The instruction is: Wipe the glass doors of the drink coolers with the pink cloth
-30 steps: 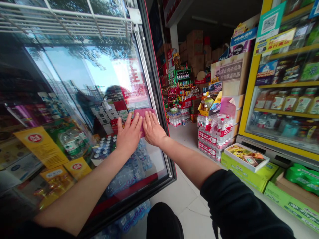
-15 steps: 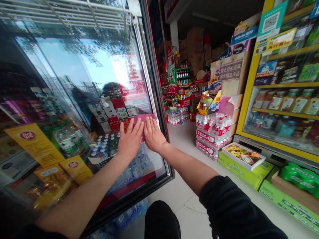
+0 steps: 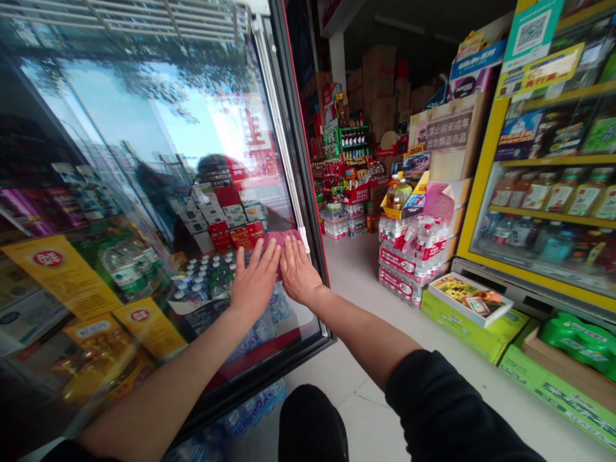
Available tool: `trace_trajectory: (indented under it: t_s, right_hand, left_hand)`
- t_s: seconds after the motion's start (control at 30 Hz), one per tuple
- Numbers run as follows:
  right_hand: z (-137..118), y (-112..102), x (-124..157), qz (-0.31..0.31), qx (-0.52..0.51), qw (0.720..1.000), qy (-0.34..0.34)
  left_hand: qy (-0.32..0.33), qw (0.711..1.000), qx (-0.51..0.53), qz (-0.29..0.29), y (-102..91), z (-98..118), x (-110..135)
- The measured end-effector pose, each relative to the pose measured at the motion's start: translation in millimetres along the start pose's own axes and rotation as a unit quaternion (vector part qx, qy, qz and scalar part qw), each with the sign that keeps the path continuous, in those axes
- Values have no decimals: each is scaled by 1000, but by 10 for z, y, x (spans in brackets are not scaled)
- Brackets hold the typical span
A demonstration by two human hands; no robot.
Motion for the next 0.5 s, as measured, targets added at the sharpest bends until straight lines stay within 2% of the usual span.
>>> trace_trajectory:
  t_s: [0.27,0.37,0.5]
  right_hand:
    - [-121,151,201,12,-41,998,41]
    - [-264,150,176,19,-53,996,64]
    - [-530,130,62,28,-59,996,53]
  left_hand:
    - [5,1000,-4,-12,96,-45,155]
    - [-2,1000,1,-6,73,-133,239]
    - [-23,1000,9,0,28,-334,415]
Point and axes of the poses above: each hand's wrist, its own x-axis away from the middle knuckle, its own y-axis out of the palm, z = x × y, the point moved 3 cm from there along -x, towards the middle knuckle, and after that the axes turned 8 degrees about -y, right-handed, at the moved point
